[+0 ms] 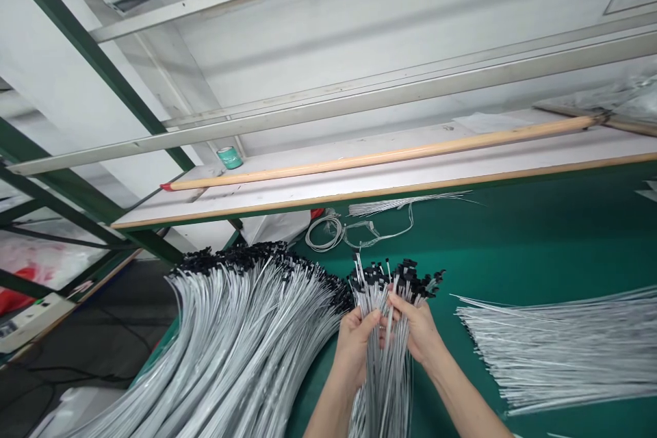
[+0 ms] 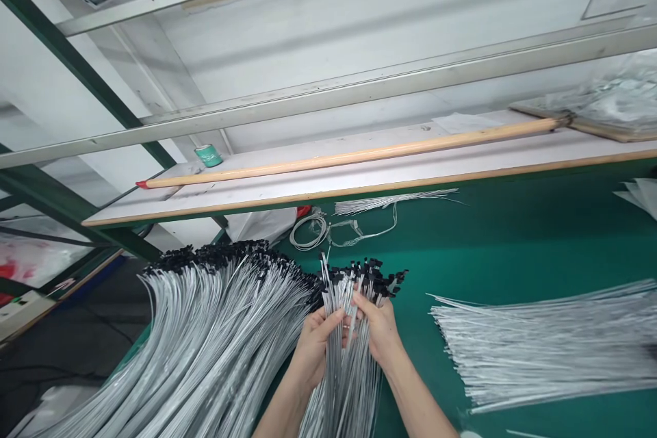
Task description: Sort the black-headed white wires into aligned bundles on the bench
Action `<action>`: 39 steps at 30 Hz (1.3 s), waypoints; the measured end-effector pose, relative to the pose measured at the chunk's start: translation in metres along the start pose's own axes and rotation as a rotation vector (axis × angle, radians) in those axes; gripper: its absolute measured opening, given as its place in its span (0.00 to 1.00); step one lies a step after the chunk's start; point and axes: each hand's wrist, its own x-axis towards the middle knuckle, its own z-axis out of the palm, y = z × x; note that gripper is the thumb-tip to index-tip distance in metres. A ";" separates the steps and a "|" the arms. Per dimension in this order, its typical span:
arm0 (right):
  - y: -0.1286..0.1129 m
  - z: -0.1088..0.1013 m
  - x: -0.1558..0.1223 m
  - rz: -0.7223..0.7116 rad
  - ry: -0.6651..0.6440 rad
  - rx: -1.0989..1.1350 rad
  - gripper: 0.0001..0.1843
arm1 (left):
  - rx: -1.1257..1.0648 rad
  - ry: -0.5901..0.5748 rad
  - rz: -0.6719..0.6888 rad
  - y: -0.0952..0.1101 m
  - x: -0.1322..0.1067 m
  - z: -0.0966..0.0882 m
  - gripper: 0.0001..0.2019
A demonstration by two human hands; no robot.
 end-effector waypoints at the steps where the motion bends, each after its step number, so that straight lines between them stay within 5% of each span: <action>1: -0.001 -0.001 0.000 0.005 0.017 0.025 0.18 | 0.010 0.028 -0.004 0.001 -0.001 0.000 0.16; 10: 0.005 0.008 0.000 -0.108 0.095 -0.163 0.20 | 0.082 0.182 -0.034 -0.003 0.004 0.005 0.13; 16: 0.000 0.019 -0.007 0.024 0.100 -0.221 0.18 | 0.104 0.169 -0.030 -0.006 0.004 0.007 0.11; 24: -0.001 0.014 -0.007 -0.053 0.105 -0.163 0.16 | -0.003 0.082 -0.072 -0.004 0.002 0.003 0.12; 39: 0.003 0.003 0.001 -0.136 0.157 -0.128 0.20 | -0.067 0.145 -0.086 -0.002 0.004 0.000 0.14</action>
